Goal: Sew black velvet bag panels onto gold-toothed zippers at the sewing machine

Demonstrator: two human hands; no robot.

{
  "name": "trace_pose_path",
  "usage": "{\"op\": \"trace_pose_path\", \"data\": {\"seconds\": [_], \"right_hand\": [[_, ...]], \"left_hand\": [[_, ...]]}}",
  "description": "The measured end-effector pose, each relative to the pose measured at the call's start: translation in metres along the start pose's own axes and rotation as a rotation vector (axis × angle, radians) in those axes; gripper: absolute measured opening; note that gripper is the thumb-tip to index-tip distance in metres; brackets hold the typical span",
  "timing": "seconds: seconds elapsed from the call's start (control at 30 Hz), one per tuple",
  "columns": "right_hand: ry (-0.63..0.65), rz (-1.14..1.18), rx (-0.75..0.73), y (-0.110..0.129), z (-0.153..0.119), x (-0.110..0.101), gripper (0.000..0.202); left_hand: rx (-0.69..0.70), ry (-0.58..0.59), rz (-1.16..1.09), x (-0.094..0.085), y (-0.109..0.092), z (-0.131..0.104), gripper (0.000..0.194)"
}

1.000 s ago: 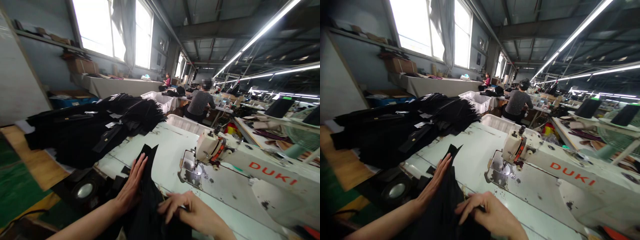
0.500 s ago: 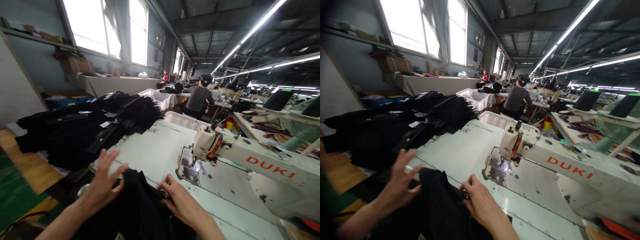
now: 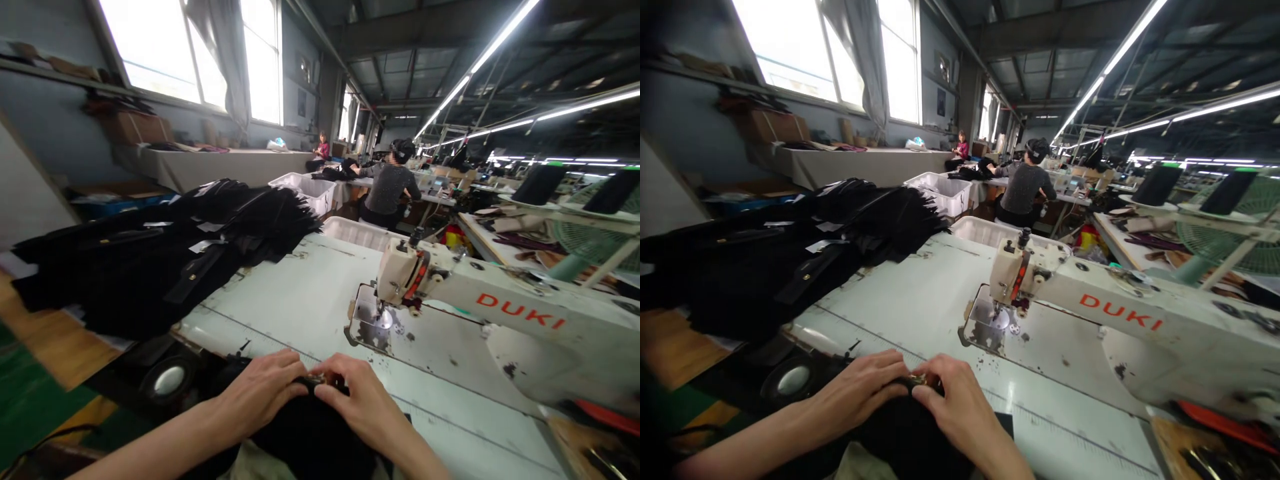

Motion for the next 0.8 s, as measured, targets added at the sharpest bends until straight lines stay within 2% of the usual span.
{"op": "trace_pose_path", "data": {"seconds": [0.07, 0.13, 0.27, 0.43, 0.57, 0.67, 0.73, 0.8], "right_hand": [[-0.07, 0.004, 0.063, 0.003, -0.004, -0.003, 0.009], [-0.167, -0.109, 0.089, 0.006, -0.008, -0.005, 0.01], [-0.303, -0.35, 0.01, 0.006, -0.017, -0.004, 0.012], [-0.455, -0.382, -0.064, 0.002, -0.029, 0.0, 0.01], [-0.647, -0.287, 0.057, 0.003, -0.04, -0.005, 0.013], [-0.818, -0.066, 0.186, -0.001, -0.053, -0.011, 0.021], [-0.847, 0.068, 0.212, -0.004, -0.059, -0.009, 0.028], [-0.809, 0.116, 0.159, -0.004, -0.061, -0.005, 0.034]], "left_hand": [[-0.023, -0.022, 0.053, 0.002, -0.004, -0.004, 0.009], [-0.026, -0.066, 0.157, 0.003, -0.01, -0.008, 0.012], [0.041, -0.151, 0.255, 0.002, -0.022, -0.012, 0.019], [0.118, -0.229, 0.183, -0.008, -0.036, -0.014, 0.02], [0.15, -0.397, 0.2, -0.013, -0.039, -0.021, 0.023], [0.121, -0.524, 0.219, -0.017, -0.033, -0.03, 0.021], [0.097, -0.567, 0.232, -0.018, -0.029, -0.036, 0.019], [0.063, -0.543, 0.226, -0.017, -0.028, -0.038, 0.025]]}}
Point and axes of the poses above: each hand's wrist, its own z-axis towards the middle knuckle, its own x-axis out of the palm, y = z × x, the point moved 3 cm from there along z, towards the middle knuckle, and after that the axes turned 9 degrees about -x, right-handed, at the moved point
